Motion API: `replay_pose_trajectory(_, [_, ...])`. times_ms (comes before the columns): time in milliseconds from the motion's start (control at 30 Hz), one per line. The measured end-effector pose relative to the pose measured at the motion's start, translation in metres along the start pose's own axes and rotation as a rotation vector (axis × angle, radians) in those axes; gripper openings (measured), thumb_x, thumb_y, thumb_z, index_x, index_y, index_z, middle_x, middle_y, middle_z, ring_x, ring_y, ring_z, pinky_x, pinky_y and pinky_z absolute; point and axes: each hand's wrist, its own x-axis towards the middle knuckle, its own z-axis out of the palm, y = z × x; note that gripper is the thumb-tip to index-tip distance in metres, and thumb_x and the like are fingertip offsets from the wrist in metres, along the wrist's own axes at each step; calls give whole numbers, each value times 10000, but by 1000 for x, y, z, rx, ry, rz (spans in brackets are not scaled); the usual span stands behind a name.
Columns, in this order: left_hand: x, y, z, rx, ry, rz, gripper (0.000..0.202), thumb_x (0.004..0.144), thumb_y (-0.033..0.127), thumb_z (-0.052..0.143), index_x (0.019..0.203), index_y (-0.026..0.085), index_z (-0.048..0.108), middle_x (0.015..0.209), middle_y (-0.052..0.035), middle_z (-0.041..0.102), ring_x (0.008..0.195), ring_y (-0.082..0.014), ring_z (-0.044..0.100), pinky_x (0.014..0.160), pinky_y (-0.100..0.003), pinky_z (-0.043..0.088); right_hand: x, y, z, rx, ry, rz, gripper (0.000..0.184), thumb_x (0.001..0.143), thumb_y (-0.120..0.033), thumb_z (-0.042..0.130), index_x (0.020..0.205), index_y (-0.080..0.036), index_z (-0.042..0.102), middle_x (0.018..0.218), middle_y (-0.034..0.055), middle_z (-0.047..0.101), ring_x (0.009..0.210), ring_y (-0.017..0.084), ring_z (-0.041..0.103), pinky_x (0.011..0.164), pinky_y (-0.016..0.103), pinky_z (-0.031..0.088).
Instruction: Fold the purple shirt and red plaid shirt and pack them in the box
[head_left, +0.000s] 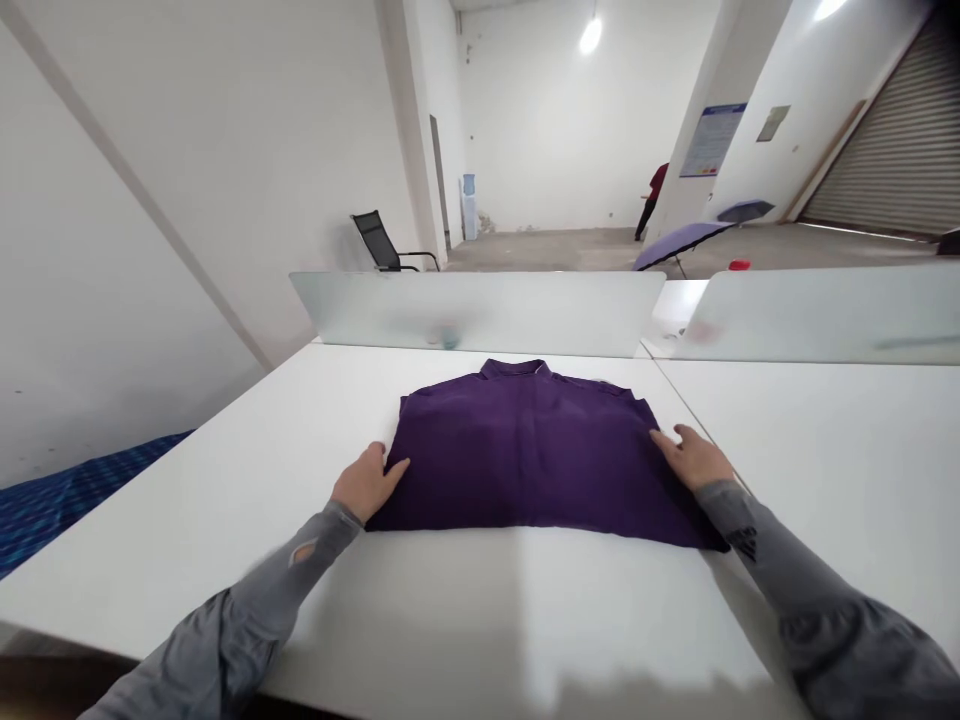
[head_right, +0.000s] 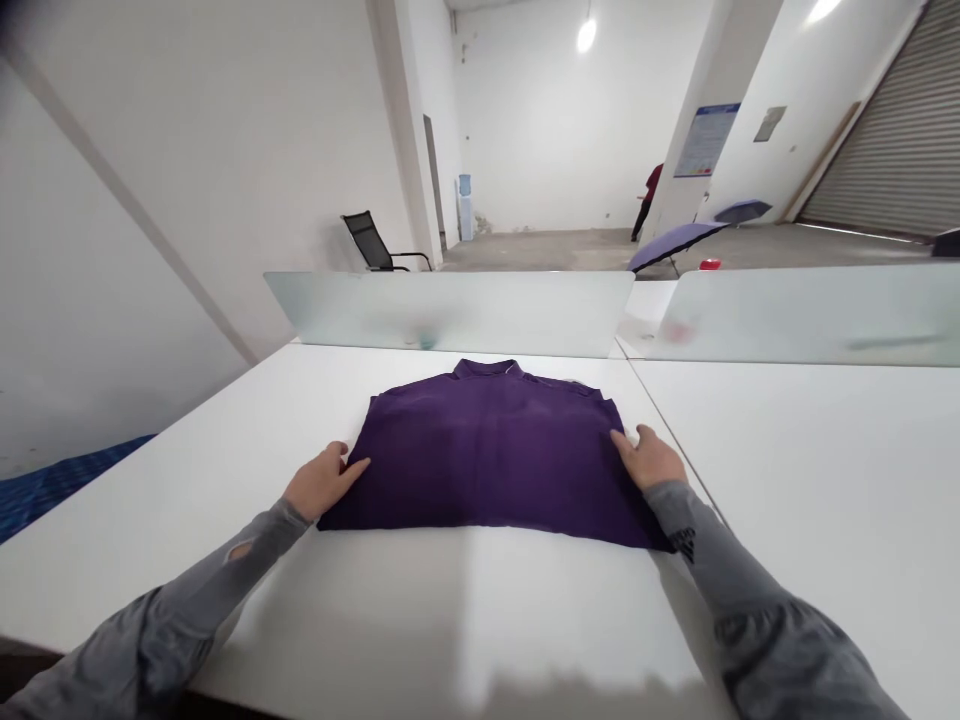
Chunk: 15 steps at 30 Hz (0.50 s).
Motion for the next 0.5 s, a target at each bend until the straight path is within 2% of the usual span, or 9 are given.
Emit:
replay_pose_trajectory(100, [-24, 20, 3, 90, 26, 69, 426, 945, 404, 409, 1256, 114, 430, 1159, -169, 633, 993, -269, 656, 812, -339, 473, -51, -14, -5, -140, -8, -141, 607, 938, -513, 328, 1350, -87, 459, 1066, 205, 665, 843, 311, 670, 714, 410, 491])
replay_pose_trajectory(200, [-43, 31, -1, 96, 21, 32, 384, 970, 306, 353, 1315, 141, 387, 1149, -148, 655, 951, -256, 680, 799, -335, 482, -88, -22, -13, -173, 6, -211, 543, 954, -436, 326, 1392, -129, 417, 1090, 177, 674, 814, 305, 681, 677, 409, 504])
replay_pose_trajectory(267, [-65, 20, -6, 83, -12, 53, 361, 973, 294, 345, 1305, 163, 401, 1094, -124, 683, 923, -254, 689, 784, -337, 490, -114, -12, -20, -137, 26, -237, 524, 942, -452, 367, 1359, -148, 457, 1084, 148, 688, 840, 301, 686, 694, 401, 518])
replay_pose_trajectory(367, [-118, -13, -11, 96, -47, 190, 348, 967, 292, 362, 1295, 196, 426, 1090, -97, 684, 926, -239, 688, 764, -324, 501, -170, 19, -32, -63, 74, -360, 517, 942, -493, 361, 1331, -174, 480, 1117, 118, 683, 844, 269, 692, 679, 362, 531])
replay_pose_trajectory(433, [-155, -33, -17, 170, -30, 236, 332, 970, 286, 351, 1276, 214, 454, 1090, -87, 672, 863, -229, 692, 701, -321, 507, -207, 39, -41, -86, 106, -380, 517, 954, -502, 320, 1339, -196, 480, 1066, 104, 687, 696, 242, 681, 566, 353, 508])
replay_pose_trajectory(500, [-176, -41, -29, 241, 36, 278, 312, 973, 318, 356, 1228, 209, 499, 1081, -90, 652, 801, -227, 679, 650, -328, 503, -226, 51, -54, -84, 139, -392, 501, 945, -521, 333, 1300, -226, 526, 998, 92, 688, 594, 221, 646, 506, 346, 475])
